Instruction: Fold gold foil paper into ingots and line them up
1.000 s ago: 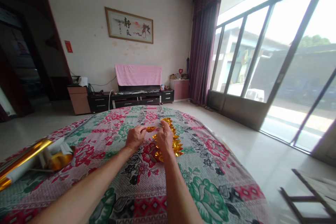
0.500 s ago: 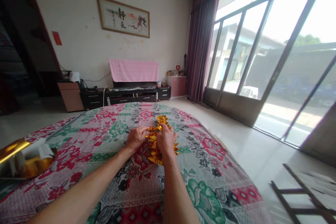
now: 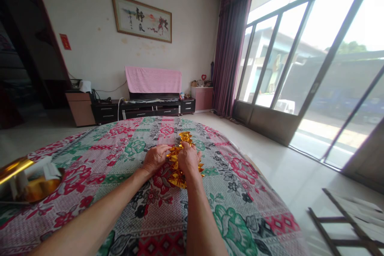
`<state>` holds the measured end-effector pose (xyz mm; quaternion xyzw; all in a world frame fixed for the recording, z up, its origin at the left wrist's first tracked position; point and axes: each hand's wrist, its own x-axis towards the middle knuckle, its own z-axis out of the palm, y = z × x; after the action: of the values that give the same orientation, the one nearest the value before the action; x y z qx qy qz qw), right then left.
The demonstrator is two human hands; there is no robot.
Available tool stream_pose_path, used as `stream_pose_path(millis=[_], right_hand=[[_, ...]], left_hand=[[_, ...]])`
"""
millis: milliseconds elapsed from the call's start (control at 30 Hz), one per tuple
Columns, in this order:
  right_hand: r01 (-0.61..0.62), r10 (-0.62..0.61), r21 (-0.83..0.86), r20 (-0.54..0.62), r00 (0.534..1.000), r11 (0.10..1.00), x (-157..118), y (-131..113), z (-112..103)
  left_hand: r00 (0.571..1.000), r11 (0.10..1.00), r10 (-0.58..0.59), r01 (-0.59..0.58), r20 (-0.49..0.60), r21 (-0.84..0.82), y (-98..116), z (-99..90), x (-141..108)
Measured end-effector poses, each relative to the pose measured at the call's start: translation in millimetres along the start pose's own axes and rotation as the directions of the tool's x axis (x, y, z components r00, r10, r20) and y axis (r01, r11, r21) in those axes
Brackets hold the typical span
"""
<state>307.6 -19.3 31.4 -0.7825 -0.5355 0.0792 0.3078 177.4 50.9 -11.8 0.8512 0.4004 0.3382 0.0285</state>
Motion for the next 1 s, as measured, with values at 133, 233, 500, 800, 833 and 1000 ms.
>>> stream_pose_path(millis=[133, 233, 500, 800, 833, 1000], right_hand=[[0.009, -0.009, -0.015, 0.010, 1.000, 1.000, -0.7, 0.0, -0.3], [0.005, -0.005, -0.025, 0.018, 1.000, 1.000, -1.7, -0.7, -0.9], [-0.031, 0.033, -0.041, 0.036, 0.999, 0.999, -0.2, -1.4, 3.0], [-0.019, 0.019, 0.001, -0.028, 0.999, 1.000, -2.8, -2.2, 1.3], [-0.008, 0.008, 0.008, -0.046, 0.999, 1.000, -2.9, -2.7, 1.6], [0.179, -0.169, 0.046, -0.164, 0.972, 0.983, -9.1, -19.0, 8.1]], left_hand=[[1.000, 1.000, 0.008, -0.008, 0.010, 0.016, -1.4, 3.7, -0.4], [0.999, 0.999, 0.028, -0.029, 0.031, 0.015, -2.1, 5.4, -0.4], [0.999, 0.999, 0.034, -0.034, 0.036, -0.005, -2.4, 3.7, -1.7], [1.000, 0.999, 0.022, -0.022, 0.014, -0.037, 1.5, 1.5, -1.3], [1.000, 0.999, 0.016, -0.016, 0.006, -0.043, 2.1, 0.8, -1.2], [0.997, 0.998, -0.067, 0.066, -0.044, -0.021, -0.6, -8.4, -4.0]])
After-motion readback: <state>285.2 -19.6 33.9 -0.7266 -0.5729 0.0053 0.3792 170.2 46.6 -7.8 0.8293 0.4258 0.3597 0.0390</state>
